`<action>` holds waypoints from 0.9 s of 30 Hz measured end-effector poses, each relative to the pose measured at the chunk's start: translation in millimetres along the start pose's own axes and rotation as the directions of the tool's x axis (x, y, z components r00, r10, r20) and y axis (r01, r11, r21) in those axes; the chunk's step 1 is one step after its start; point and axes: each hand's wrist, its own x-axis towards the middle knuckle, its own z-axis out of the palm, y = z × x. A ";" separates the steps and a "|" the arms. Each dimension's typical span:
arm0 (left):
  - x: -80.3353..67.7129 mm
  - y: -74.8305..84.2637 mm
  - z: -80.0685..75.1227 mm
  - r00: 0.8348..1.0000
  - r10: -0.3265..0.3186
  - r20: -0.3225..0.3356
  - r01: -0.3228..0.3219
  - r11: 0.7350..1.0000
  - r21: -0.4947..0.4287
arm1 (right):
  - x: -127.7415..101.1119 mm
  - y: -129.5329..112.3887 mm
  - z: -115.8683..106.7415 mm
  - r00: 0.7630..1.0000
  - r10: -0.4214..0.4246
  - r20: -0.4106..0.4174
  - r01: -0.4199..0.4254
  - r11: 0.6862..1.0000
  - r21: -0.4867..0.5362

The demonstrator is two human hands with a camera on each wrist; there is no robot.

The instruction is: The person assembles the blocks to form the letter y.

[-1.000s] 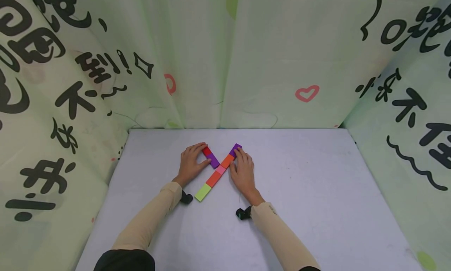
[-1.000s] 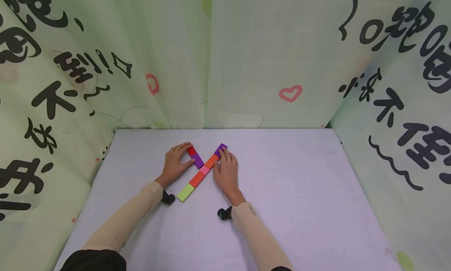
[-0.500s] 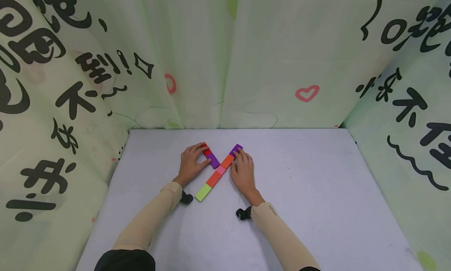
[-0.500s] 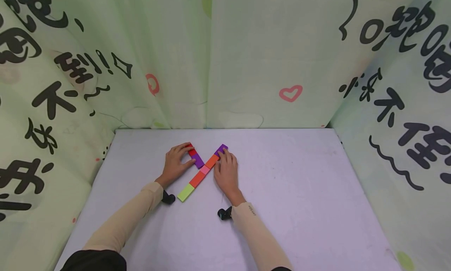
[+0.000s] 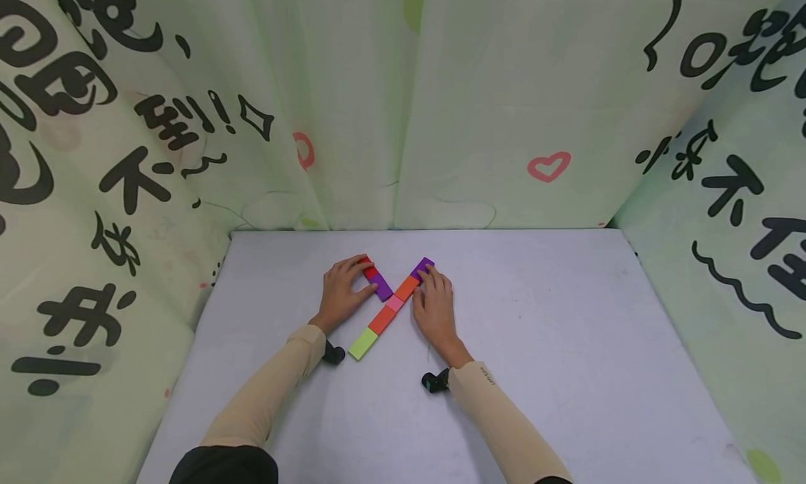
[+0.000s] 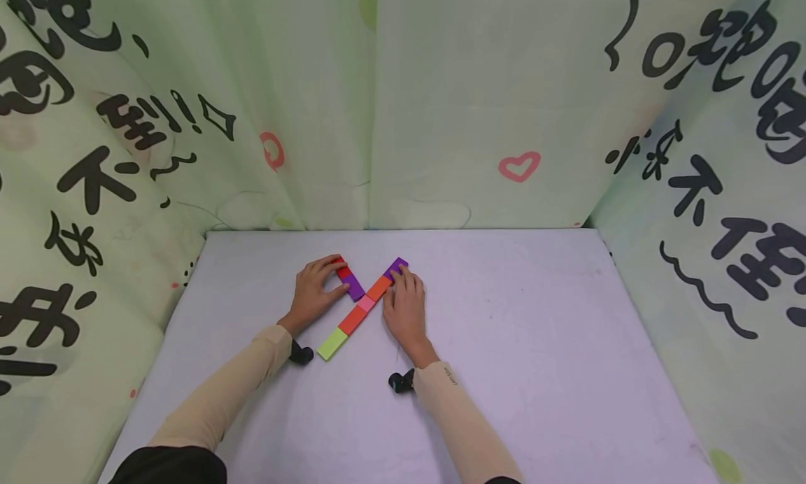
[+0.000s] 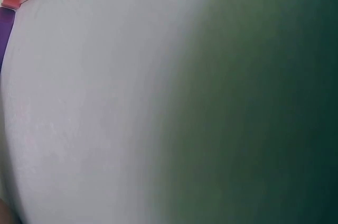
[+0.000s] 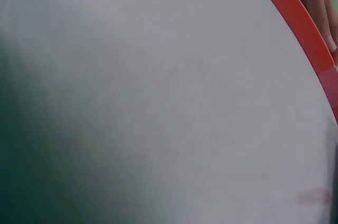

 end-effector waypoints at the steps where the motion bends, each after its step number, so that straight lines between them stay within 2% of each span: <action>1: 0.1 -0.1 0.0 1.000 0.000 0.000 0.000 1.000 0.000 | 0.2 0.2 -0.1 1.000 0.001 0.002 -0.001 1.000 0.001; 12: -0.3 -1.5 2.2 0.999 0.039 -0.033 -0.040 0.999 -0.023 | -0.3 0.3 -1.5 1.000 0.007 0.006 -0.008 1.000 0.007; 27: -2.1 -0.5 -2.0 0.998 0.066 -0.007 -0.066 0.997 -0.051 | 0.1 2.5 1.1 0.999 -0.036 -0.040 0.037 0.999 0.016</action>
